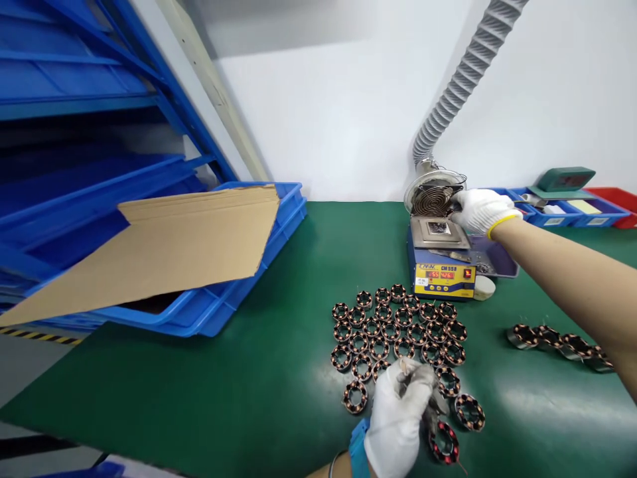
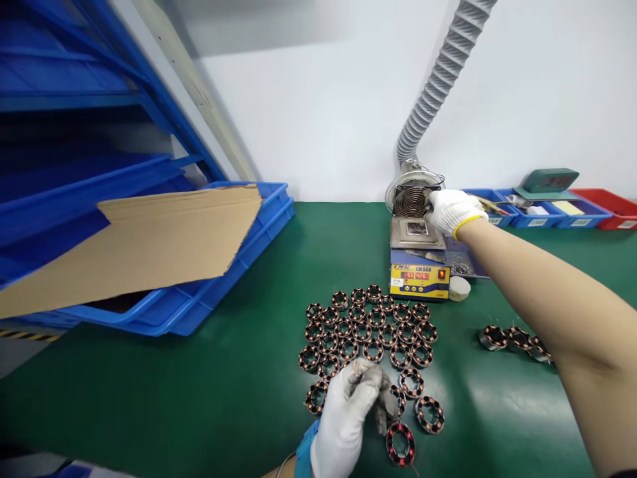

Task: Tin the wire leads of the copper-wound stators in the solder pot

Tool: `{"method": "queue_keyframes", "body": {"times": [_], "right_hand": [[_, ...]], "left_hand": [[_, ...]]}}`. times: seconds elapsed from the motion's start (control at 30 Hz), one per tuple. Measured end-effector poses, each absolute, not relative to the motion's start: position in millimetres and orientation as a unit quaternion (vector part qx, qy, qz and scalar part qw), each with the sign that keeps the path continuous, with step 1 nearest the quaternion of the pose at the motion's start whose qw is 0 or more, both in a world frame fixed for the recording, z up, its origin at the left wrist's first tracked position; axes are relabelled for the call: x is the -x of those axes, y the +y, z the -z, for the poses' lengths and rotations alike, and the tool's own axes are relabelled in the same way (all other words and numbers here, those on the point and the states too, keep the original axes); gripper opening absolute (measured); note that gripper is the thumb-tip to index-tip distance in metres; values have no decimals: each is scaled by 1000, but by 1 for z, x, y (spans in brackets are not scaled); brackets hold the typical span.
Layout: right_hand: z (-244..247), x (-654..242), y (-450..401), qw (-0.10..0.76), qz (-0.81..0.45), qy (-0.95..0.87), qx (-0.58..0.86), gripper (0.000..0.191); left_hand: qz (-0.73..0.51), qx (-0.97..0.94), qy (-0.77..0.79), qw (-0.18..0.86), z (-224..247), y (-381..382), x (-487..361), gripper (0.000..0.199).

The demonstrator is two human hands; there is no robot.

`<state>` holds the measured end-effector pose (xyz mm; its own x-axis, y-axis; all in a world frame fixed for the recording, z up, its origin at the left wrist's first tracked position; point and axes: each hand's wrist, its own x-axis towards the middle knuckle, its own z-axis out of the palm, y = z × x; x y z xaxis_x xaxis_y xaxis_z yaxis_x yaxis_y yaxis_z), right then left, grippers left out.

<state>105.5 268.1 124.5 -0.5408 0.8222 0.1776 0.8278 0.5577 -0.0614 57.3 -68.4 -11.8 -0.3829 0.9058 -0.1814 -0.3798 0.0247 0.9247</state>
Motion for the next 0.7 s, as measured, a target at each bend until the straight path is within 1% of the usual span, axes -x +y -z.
{"method": "queue_keyframes", "body": {"times": [0.2,0.33,0.37,0.53,0.7], "right_hand": [[-119,-93,264,61,24,-886,460,71],[-117,-84,277,30,22,-874,485,51],[-116,-83,280,21,20,-871,491,49],[-118,-81,287,3,15,-866,500,50],[-134,-91,275,42,10,-861,507,55]], "left_hand": [[-645,-260,520,496,7,-67,-56,57],[-647,-242,527,495,3,-66,-56,62],[-647,-238,529,495,2,-66,-56,63],[-650,-239,527,493,3,-68,-56,59],[-670,-243,525,466,1,-67,-54,55]]}}
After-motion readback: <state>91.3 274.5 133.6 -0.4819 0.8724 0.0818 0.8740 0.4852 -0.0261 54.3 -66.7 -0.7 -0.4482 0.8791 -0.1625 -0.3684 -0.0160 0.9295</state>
